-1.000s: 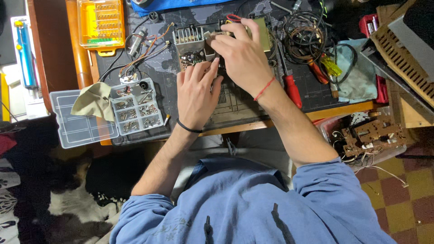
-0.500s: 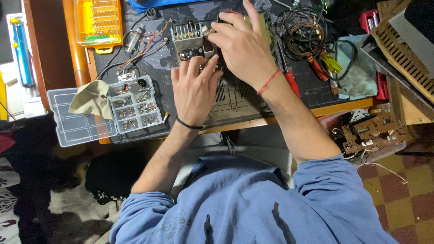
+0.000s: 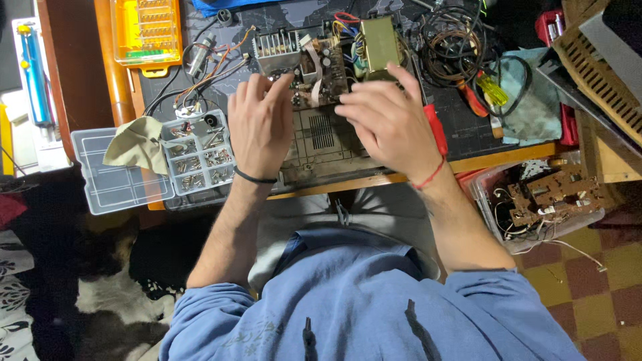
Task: The person manipulates an electronic circuit board using a screwdriver and by hand, handling small components from a container and adjusting wires.
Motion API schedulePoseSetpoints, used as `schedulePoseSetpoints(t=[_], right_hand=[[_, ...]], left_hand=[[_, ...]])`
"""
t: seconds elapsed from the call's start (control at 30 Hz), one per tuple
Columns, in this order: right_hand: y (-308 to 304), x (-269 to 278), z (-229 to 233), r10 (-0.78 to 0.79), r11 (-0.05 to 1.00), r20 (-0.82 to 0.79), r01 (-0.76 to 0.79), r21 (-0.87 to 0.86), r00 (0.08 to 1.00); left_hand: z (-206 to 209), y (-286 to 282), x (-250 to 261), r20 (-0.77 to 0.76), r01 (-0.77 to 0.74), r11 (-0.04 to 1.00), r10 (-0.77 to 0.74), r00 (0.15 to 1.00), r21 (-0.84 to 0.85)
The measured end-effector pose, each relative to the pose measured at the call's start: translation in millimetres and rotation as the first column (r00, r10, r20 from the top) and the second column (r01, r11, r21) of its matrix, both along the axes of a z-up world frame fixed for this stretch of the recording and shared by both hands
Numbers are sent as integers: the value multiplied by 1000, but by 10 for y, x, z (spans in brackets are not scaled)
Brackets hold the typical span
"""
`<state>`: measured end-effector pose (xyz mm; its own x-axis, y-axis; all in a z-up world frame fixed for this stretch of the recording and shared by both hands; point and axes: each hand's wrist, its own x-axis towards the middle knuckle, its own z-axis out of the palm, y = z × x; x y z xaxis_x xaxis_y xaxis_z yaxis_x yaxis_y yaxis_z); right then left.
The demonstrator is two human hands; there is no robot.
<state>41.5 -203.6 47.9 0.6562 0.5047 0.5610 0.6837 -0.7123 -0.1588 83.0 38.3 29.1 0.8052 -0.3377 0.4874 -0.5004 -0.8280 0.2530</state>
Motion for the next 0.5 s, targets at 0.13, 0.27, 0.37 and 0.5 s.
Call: schedulePoseSetpoints(t=[0.13,0.27,0.37,0.5], right_hand=[[-27,-153,-33,-1,1000,-36,2,25,999],[-69,-226,-111,-16,996,-78,23,81,997],[-81,-246,-138,-35,994,-85,43,100,996],[-91,-287,-120,-44,990,-90,55,128,995]], left_hand=[[-79,-16,65,-36,-2,990,7,999,140],[-100,33,95,35,-11,970,2,999,241],[-111,82,89,73,-44,932,18,997,361],[-157,128,20,89,-85,902,52,995,423]])
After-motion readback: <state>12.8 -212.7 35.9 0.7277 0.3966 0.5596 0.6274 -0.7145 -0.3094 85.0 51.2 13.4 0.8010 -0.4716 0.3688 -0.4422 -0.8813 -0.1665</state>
